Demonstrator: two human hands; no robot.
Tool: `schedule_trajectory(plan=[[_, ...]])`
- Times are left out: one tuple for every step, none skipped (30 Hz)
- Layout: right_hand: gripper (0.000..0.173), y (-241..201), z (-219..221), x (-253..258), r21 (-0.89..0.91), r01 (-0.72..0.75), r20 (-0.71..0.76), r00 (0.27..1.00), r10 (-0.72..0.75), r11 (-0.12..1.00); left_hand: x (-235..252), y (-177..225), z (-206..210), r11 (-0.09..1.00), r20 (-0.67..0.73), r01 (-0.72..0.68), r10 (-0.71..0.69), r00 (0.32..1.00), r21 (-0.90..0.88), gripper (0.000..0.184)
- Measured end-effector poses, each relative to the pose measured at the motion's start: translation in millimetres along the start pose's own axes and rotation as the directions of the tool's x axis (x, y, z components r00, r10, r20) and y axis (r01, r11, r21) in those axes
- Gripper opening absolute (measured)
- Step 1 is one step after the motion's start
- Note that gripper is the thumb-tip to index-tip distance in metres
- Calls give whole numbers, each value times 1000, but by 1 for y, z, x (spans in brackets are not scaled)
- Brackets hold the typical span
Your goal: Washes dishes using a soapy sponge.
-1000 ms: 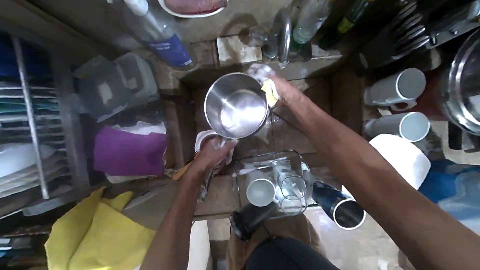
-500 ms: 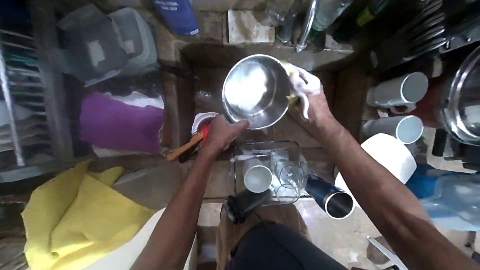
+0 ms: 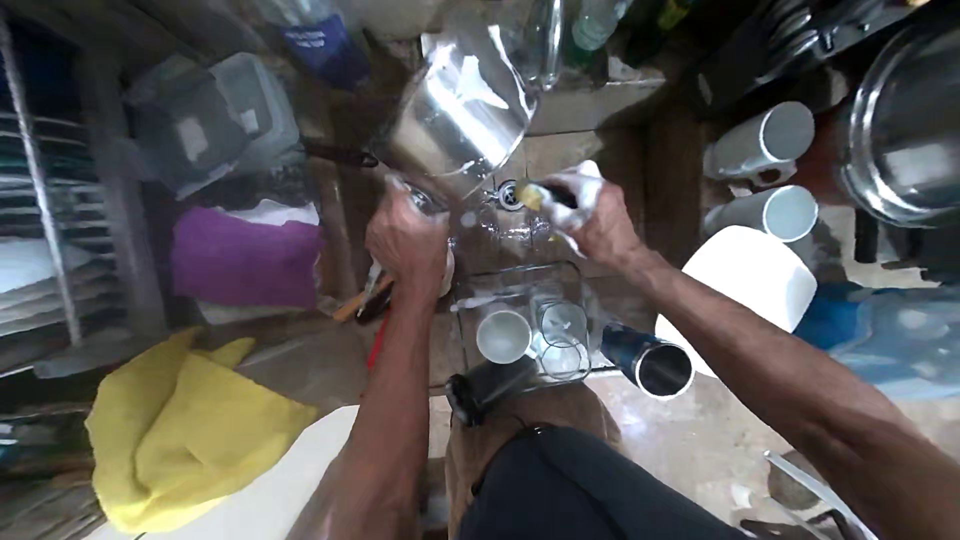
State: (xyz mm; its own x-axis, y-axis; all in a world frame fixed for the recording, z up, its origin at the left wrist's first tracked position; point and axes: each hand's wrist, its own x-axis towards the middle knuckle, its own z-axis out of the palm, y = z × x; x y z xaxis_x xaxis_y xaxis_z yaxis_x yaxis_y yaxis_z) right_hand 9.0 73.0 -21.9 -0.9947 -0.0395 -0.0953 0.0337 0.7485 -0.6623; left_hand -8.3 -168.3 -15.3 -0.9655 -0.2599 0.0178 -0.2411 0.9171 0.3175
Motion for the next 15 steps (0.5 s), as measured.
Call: schedule_trajectory(plan=[[30, -5, 5, -4, -29, 121, -15, 993, -121, 992, 0, 3, -1, 1000, -34, 1, -1, 999, 8, 65], [29, -10, 9, -4, -54, 232, -30, 972, -234, 971, -1, 7, -4, 1000, -52, 4, -3, 999, 20, 65], [29, -16, 12, -1, -73, 319, -49, 945, -323, 945, -2, 11, -8, 1000, -36, 14, -13, 999, 26, 65], [28, -23, 14, 5, -81, 390, -78, 915, -396, 917, -4, 15, -13, 999, -4, 27, -27, 1000, 29, 65], [28, -29, 16, 14, -94, 436, -103, 890, -445, 895, -6, 17, -18, 999, 30, 36, -36, 999, 20, 64], [28, -35, 17, 27, -104, 454, -128, 876, -465, 885, -8, 18, -23, 999, 68, 40, -40, 997, -7, 61], [29, -37, 21, 39, -117, 441, -144, 879, -454, 890, -11, 21, -30, 997, 121, 51, -45, 992, -52, 57], [30, -37, 28, 49, -155, 391, -122, 904, -411, 907, -13, 24, -35, 991, 187, 84, -63, 980, -108, 53], [29, -36, 38, 54, -199, 352, -93, 922, -375, 915, -15, 27, -38, 974, 259, 146, -98, 961, -173, 51], [27, -38, 49, 53, -216, 342, -60, 930, -362, 914, -15, 28, -38, 950, 327, 222, -143, 934, -221, 52], [27, -44, 58, 47, -193, 335, -13, 939, -344, 922, -16, 27, -34, 929, 369, 280, -178, 912, -243, 52], [29, -50, 64, 41, -128, 319, 72, 947, -312, 939, -17, 24, -29, 919, 389, 306, -194, 900, -249, 52], [33, -55, 66, 36, -26, 304, 161, 942, -296, 952, -18, 19, -23, 912, 402, 317, -196, 894, -260, 52], [37, -58, 63, 34, 102, 256, 271, 922, -275, 961, -19, 12, -20, 904, 425, 327, -190, 885, -276, 53], [45, -58, 61, 36, 200, 224, 362, 888, -284, 954, -20, 3, -20, 896, 458, 336, -179, 871, -290, 55]])
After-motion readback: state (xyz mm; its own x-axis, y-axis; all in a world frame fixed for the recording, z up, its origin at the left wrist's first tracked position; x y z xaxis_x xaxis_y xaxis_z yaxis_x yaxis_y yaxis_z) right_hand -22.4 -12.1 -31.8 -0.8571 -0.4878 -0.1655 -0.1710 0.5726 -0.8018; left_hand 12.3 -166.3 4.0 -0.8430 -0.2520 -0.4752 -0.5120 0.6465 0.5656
